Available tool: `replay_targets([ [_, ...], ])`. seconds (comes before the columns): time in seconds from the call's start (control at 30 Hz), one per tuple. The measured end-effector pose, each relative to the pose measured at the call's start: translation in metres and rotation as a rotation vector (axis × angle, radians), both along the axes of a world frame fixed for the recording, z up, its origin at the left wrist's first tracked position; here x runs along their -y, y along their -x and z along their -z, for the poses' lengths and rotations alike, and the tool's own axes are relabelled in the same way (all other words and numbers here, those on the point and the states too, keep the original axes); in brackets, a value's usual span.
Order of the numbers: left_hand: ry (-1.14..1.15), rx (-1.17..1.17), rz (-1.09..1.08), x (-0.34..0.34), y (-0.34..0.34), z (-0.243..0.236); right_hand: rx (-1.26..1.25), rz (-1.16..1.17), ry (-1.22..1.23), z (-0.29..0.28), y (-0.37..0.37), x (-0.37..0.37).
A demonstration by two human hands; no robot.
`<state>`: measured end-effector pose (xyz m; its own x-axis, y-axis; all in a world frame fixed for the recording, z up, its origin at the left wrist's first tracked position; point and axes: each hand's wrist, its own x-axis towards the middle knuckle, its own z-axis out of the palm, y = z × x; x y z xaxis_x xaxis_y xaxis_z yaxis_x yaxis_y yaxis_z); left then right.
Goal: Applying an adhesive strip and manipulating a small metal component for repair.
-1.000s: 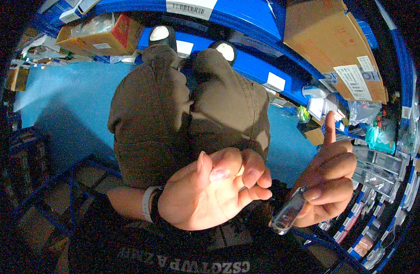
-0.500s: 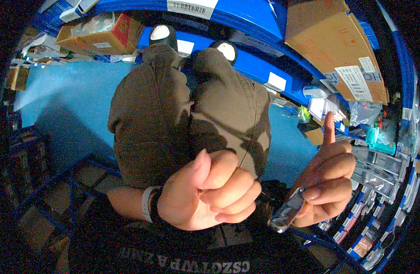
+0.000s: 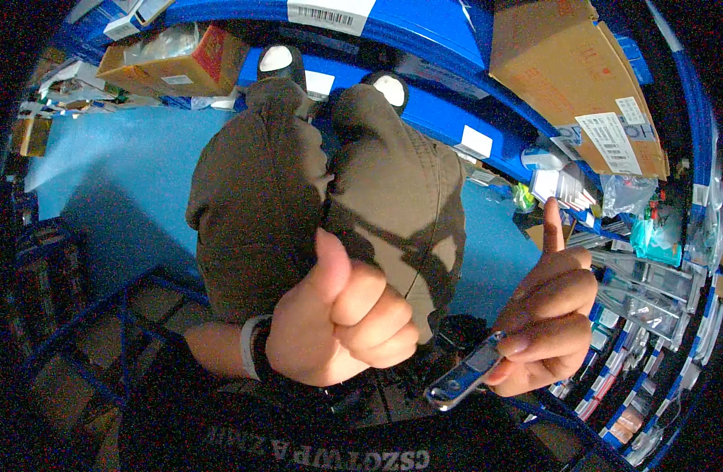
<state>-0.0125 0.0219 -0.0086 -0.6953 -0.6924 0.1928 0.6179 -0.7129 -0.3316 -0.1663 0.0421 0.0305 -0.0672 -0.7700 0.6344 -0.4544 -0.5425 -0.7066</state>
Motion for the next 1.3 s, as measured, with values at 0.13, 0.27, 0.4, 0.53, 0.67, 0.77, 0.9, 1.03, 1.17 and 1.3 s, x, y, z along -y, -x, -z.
replay_targets([
  [0.13, 0.169, 0.122, 0.014, 0.008, -0.005, -0.007, -0.015, -0.011, -0.004, 0.000, -0.001, 0.001],
  [0.27, 0.043, 0.164, 0.096, 0.008, -0.002, -0.009, -0.048, -0.069, -0.027, -0.001, 0.002, 0.000],
  [0.4, 0.129, 0.235, 0.057, 0.008, -0.002, -0.011, -0.150, -0.090, -0.053, -0.005, -0.008, -0.001],
  [0.53, 0.214, 0.330, -0.001, 0.008, 0.000, -0.010, -0.291, -0.068, -0.070, -0.013, -0.019, -0.002],
  [0.67, 0.239, 0.234, -0.099, 0.004, 0.001, 0.001, -0.304, -0.067, -0.069, -0.010, -0.025, 0.000],
  [0.77, 0.275, 0.279, -0.090, 0.003, 0.001, 0.001, -0.282, -0.051, -0.045, -0.010, -0.028, 0.001],
  [0.9, 0.355, 0.319, -0.086, 0.005, -0.002, 0.004, -0.297, -0.060, -0.058, -0.010, -0.028, 0.002],
  [1.03, 0.327, 0.321, -0.067, 0.010, -0.006, -0.003, -0.255, -0.050, -0.068, -0.010, -0.026, 0.003],
  [1.17, 0.296, 0.302, -0.062, 0.011, -0.008, -0.003, -0.219, -0.051, -0.040, -0.007, -0.026, 0.005],
  [1.3, 0.318, 0.282, -0.109, 0.006, -0.004, 0.001, -0.232, -0.042, -0.044, -0.010, -0.027, 0.005],
])
